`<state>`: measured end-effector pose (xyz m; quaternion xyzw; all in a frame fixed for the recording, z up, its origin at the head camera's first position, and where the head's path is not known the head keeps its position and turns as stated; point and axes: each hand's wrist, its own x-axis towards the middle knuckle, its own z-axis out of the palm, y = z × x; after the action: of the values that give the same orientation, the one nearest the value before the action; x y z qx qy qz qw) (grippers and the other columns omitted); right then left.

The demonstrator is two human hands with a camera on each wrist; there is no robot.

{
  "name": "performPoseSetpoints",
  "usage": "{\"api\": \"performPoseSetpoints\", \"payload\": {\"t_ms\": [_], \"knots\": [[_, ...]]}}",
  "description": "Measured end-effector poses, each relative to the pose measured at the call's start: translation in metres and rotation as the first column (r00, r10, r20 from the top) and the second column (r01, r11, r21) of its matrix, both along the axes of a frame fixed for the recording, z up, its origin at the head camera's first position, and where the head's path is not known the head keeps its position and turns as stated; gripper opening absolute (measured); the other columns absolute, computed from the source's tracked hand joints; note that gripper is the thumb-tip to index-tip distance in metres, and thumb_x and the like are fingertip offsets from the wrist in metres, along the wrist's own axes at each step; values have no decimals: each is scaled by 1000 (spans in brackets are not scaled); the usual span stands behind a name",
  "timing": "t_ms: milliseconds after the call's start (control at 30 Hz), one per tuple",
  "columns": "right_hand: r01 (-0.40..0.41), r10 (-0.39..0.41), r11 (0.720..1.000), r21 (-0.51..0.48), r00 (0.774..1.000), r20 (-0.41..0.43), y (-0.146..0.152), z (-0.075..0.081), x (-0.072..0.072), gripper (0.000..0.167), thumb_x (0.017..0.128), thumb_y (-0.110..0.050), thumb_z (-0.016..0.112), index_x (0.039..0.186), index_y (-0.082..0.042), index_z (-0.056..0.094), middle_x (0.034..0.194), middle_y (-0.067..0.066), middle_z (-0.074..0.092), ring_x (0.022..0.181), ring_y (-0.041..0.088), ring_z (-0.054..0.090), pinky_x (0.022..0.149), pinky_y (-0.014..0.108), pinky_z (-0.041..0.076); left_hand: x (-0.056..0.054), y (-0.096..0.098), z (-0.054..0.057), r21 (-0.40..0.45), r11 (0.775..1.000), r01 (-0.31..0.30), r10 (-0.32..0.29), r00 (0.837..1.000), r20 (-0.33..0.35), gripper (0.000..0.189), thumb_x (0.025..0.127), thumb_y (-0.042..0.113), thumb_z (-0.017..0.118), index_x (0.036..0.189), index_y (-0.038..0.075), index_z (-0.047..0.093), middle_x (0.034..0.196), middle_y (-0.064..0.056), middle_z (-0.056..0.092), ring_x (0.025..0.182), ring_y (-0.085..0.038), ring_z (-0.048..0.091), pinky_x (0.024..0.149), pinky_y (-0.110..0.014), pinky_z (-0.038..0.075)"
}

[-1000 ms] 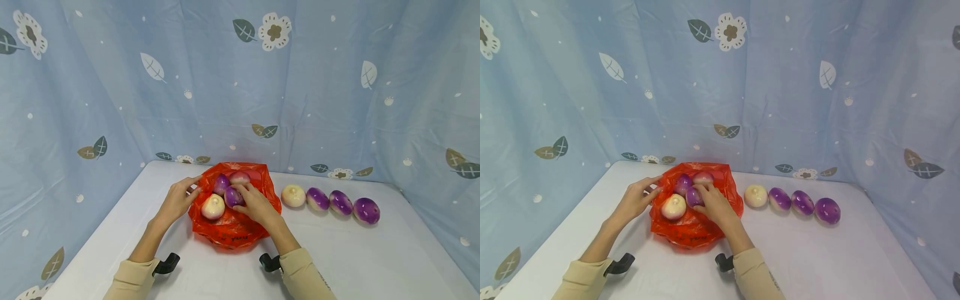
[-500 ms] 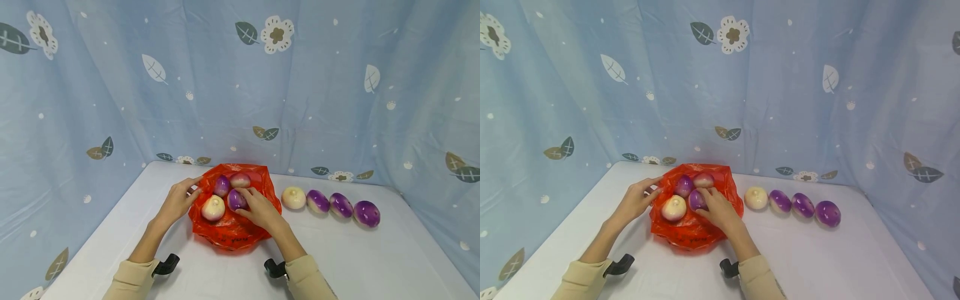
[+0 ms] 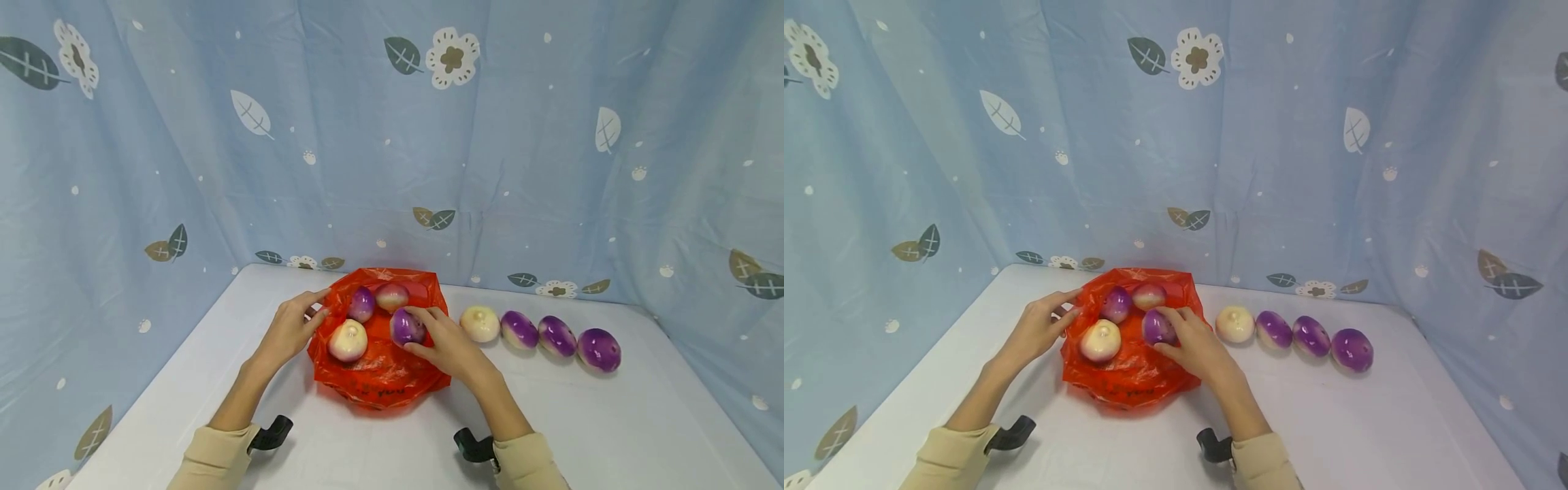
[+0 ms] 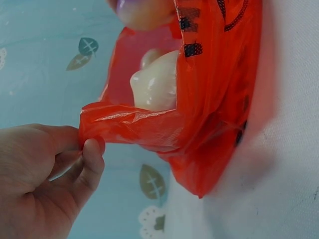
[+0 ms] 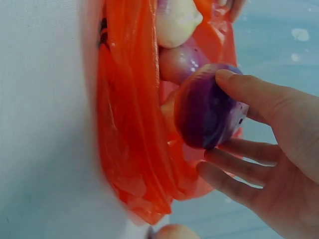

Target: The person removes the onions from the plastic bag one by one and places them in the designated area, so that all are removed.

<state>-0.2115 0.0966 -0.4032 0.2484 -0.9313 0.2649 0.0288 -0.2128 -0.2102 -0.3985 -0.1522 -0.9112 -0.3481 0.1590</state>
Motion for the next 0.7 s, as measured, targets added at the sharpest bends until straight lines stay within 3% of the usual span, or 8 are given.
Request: {"api": "performPoseSetpoints", "payload": {"t_ms": [367, 700], "knots": [[-2, 2, 1000, -2, 1000, -28, 22, 14, 17, 67, 85, -34, 76, 144, -27, 46, 133, 9, 56, 119, 26, 60, 95, 47, 55, 0, -1, -1, -1, 1000, 4, -4, 1000, -4, 40, 91, 5, 67, 131, 2, 61, 111, -15, 70, 78, -20, 68, 65, -28, 60], [-37, 37, 999, 5, 995, -96, 52, 17, 25, 66, 85, -38, 75, 144, -28, 47, 130, 4, 58, 117, 24, 62, 94, 46, 56, -1, -1, -3, 2, 1000, 0, 0, 1000, -1, 40, 91, 5, 67, 131, 2, 62, 114, -14, 70, 78, -20, 68, 64, -26, 59]]}}
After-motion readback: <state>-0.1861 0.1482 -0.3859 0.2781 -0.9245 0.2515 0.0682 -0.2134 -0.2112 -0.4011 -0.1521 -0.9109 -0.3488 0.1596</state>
